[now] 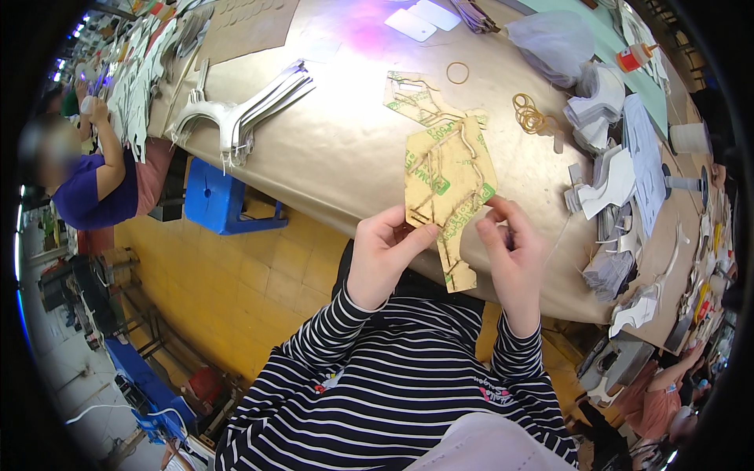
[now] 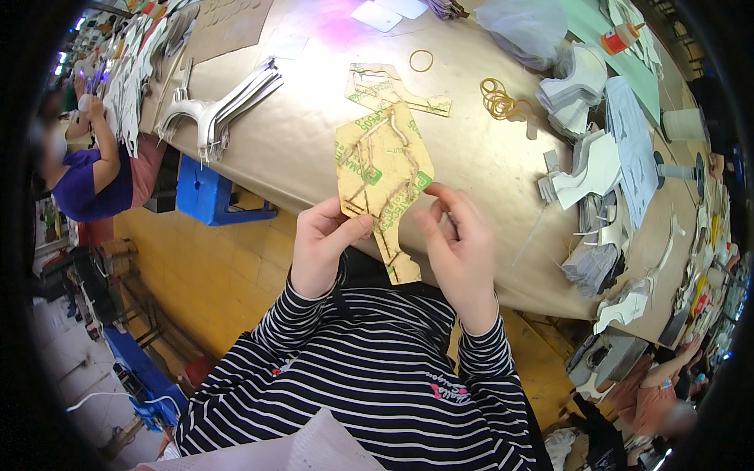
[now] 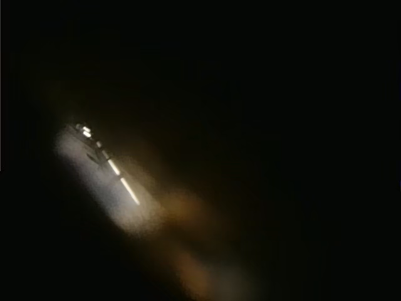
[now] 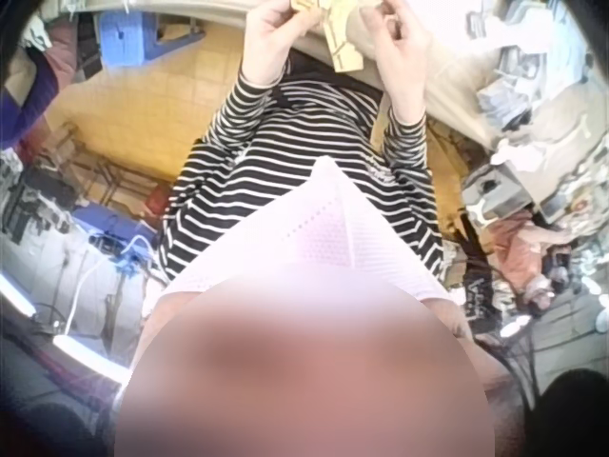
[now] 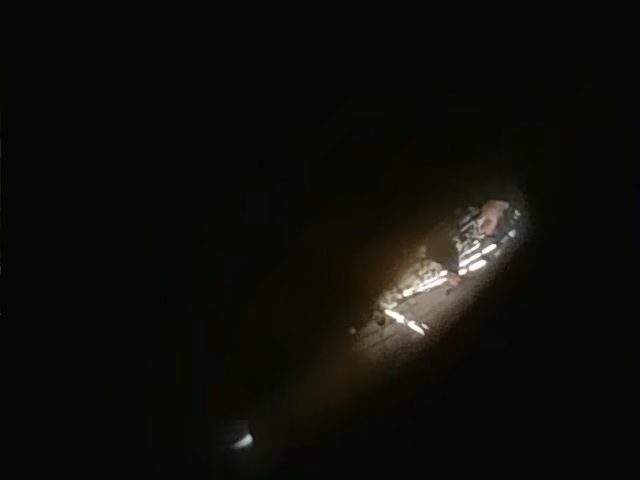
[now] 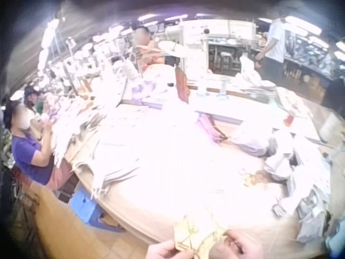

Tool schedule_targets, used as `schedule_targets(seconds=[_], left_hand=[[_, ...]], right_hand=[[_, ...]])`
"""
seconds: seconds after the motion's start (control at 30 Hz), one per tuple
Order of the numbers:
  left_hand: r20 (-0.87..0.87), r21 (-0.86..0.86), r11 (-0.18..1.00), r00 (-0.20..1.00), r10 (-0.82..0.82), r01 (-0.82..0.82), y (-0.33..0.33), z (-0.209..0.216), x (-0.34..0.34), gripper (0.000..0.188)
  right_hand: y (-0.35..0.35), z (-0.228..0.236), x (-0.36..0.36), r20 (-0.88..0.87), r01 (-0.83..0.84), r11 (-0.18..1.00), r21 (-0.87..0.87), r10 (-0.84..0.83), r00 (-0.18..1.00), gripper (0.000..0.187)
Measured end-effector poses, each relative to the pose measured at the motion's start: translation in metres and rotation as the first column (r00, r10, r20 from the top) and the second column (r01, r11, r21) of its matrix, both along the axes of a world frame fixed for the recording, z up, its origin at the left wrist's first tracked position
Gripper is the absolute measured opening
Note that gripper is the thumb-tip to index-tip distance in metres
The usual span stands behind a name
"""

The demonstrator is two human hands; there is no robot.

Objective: The person holds a small cardboard template and uses a craft knife to scrape along drawn lines, removing surface material. The person repeatedly turns the template and continues scraping different edges while working at a table in a workshop.

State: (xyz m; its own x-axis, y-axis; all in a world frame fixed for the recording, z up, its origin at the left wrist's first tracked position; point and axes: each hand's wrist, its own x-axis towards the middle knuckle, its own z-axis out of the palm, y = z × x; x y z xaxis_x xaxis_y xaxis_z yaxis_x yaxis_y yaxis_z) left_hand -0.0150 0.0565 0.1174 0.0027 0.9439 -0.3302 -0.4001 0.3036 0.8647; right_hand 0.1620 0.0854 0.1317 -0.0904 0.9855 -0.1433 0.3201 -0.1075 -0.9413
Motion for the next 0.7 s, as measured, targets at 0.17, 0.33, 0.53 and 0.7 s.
schedule_targets(seconds=[0.17,0.33,0.53,0.7], left_hand=[[-0.05,-0.011,1.0,0.999,-0.013,0.012,-0.002,-0.001,0.003,0.024],[-0.042,-0.048,0.999,0.999,0.019,-0.021,-0.001,0.001,0.006,0.023],[-0.03,-0.075,0.995,0.998,0.06,-0.062,0.0,-0.002,0.009,0.021],[-0.047,0.015,0.978,0.977,0.209,-0.209,-0.006,-0.006,0.022,0.021]], right_hand=[[-0.003,-0.001,-0.007,-0.048,-0.059,0.998,-0.015,0.059,0.997,0.008],[-0.007,0.001,-0.012,-0.045,-0.051,0.998,0.043,0.053,0.998,0.009],[-0.009,0.003,-0.016,-0.035,-0.02,1.0,0.024,0.021,0.999,0.009],[-0.013,0.0,-0.017,-0.09,0.012,0.999,0.033,-0.009,0.996,0.007]])
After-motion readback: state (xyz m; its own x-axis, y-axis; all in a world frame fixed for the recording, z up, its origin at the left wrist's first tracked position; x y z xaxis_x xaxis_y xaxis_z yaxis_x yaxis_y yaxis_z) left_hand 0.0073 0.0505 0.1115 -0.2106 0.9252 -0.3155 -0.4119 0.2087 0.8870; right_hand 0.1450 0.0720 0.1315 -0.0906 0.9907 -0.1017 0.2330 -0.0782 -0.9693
